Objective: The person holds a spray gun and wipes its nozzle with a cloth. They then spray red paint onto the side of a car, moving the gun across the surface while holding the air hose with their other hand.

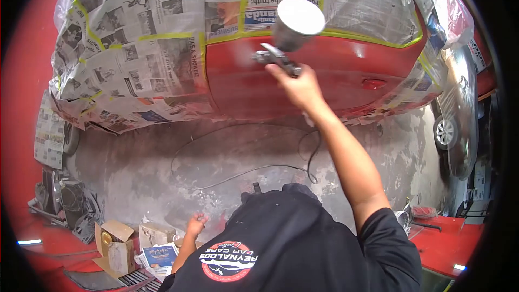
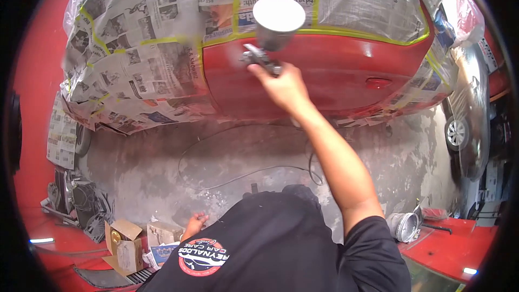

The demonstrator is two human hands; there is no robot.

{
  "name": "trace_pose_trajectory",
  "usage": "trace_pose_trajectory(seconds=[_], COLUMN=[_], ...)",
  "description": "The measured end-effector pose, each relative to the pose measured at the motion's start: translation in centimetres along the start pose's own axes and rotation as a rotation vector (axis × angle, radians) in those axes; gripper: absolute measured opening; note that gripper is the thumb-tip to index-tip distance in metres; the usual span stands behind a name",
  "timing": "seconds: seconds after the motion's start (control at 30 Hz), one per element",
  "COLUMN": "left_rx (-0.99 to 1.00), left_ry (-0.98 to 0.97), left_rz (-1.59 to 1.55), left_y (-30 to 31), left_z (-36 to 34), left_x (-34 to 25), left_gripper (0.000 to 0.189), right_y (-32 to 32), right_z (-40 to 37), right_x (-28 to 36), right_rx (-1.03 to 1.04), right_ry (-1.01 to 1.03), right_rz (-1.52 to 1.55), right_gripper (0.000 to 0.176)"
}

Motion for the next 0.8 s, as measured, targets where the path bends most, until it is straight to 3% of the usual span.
trace_pose_trajectory(seconds=[0.07, 0.17, 0.33, 0.47, 0.53, 0.8], left_rx=[0.012, 0.023, 0.078, 0.083, 0.054, 0.034], left_ry=[0.047, 0.110, 0.109, 0.084, 0.100, -0.014], left_rz=[-0.126, -0.034, -0.063, -0.009, 0.033, 0.103], left_y=[-0.4, 0.1, -0.8, -0.6, -0.5, -4.8], left_z=[2.4, 0.7, 1.9, 2.4, 1.9, 2.0], left_x=[5.5, 7.2, 10.9, 8.2, 5.3, -4.1], left_gripper=[0.065, 0.065, 0.063, 0.061, 0.061, 0.058], right_y=[-4.2, -9.3, -10.0, -3.3, 2.2, 26.4], right_z=[-0.5, 0.2, 3.3, 5.6, 5.0, 6.1], right_x=[2.8, 4.4, 5.5, 2.3, 1.0, -10.6], right_rx=[0.111, 0.178, 0.131, 0.026, 0.011, -0.277], right_ry=[0.003, 0.016, 0.023, -0.024, -0.145, -0.179], right_rz=[0.027, 0.023, 0.045, 0.021, -0.007, -0.022], right_gripper=[0.045, 0.050, 0.049, 0.044, 0.045, 0.046])
Point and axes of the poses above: each hand's wrist, its own z-axis towards the middle knuckle, its own y-axis out of the back of the hand, x = y × z, the point moved 6 cm from there along z, towards the middle knuckle, and after that the axes turned 6 degrees about -x, right-handed, at the moved point
